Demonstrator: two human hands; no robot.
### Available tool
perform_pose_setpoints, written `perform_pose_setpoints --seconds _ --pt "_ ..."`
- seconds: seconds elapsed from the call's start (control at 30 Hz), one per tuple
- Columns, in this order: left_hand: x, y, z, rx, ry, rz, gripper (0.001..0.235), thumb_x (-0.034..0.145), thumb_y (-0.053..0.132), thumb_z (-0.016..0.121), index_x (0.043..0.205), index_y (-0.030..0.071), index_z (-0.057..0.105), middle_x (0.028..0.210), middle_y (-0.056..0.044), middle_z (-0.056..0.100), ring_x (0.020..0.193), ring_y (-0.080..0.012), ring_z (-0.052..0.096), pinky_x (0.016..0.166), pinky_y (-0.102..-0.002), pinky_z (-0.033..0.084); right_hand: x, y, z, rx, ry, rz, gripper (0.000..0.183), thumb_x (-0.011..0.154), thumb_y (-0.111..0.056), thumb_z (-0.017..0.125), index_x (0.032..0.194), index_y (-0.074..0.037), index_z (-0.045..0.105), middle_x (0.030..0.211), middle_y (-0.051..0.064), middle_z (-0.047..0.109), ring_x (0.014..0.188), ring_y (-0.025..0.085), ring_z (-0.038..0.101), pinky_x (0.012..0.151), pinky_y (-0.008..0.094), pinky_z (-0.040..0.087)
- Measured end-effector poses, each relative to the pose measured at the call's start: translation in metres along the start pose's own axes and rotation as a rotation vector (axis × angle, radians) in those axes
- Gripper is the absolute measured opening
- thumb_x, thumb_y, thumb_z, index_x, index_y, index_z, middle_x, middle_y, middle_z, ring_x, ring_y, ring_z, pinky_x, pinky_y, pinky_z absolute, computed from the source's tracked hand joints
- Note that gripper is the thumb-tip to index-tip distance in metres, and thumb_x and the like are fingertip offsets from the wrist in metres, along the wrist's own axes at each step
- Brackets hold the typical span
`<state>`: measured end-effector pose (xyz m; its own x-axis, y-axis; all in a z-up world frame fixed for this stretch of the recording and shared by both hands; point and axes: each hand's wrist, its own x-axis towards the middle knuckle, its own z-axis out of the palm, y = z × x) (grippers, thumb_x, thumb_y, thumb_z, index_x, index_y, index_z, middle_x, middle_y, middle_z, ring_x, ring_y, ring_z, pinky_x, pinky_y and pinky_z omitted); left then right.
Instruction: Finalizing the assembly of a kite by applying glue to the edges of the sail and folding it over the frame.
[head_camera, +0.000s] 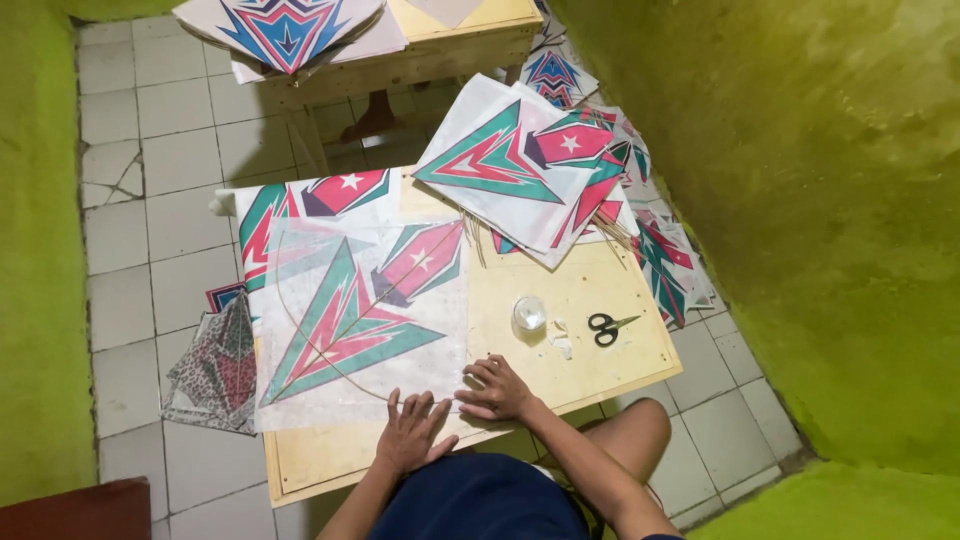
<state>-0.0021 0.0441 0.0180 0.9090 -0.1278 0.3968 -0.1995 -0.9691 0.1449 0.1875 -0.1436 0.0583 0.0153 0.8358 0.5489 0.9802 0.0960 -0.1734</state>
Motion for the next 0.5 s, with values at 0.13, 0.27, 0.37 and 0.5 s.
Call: perform_pose_setpoints --seconds 0.13,0.27,0.37,0.5 --pt "-0.003 0.000 0.005 -0.007 -0.054 -0.023 0.068 0.092 0.074 0.054 0.135 0.022 0.057 0.125 -0.010 0.049 0.110 -0.0304 0.047 0.111 -0.064 0.021 0.000 0.001 0.003 -0.006 0.011 -0.007 0.022 0.094 -0.039 0.073 0.111 -0.025 0.075 0.118 0.013 0.061 0.105 0.028 0.056 0.085 0.046 0.039" --pt "-0.002 -0.002 0.006 -0.009 -0.040 -0.024 0.068 0.093 0.073 0.053 0.136 0.022 0.059 0.124 -0.012 0.052 0.108 -0.0317 0.049 0.110 -0.066 0.023 0.005 0.003 0.001 -0.008 0.015 0.009 0.025 0.092 -0.039 0.077 0.111 -0.024 0.073 0.118 0.013 0.060 0.107 0.028 0.056 0.084 0.045 0.041" --pt "-0.010 0.001 0.013 -0.020 -0.008 -0.030 0.067 0.093 0.072 0.055 0.137 0.023 0.060 0.125 -0.014 0.056 0.107 -0.0344 0.052 0.110 -0.067 0.024 0.011 -0.004 -0.003 -0.002 0.025 0.033 0.027 0.091 -0.039 0.079 0.111 -0.023 0.069 0.117 0.014 0.058 0.103 0.029 0.054 0.081 0.045 0.041" --pt "-0.006 -0.005 0.014 -0.005 -0.046 0.008 0.068 0.095 0.073 0.051 0.138 0.021 0.057 0.124 -0.014 0.053 0.110 -0.0333 0.049 0.106 -0.067 0.025 0.009 -0.004 0.002 -0.034 -0.032 0.163 0.028 0.093 -0.041 0.070 0.113 -0.022 0.066 0.124 0.013 0.054 0.108 0.026 0.049 0.086 0.044 0.041"
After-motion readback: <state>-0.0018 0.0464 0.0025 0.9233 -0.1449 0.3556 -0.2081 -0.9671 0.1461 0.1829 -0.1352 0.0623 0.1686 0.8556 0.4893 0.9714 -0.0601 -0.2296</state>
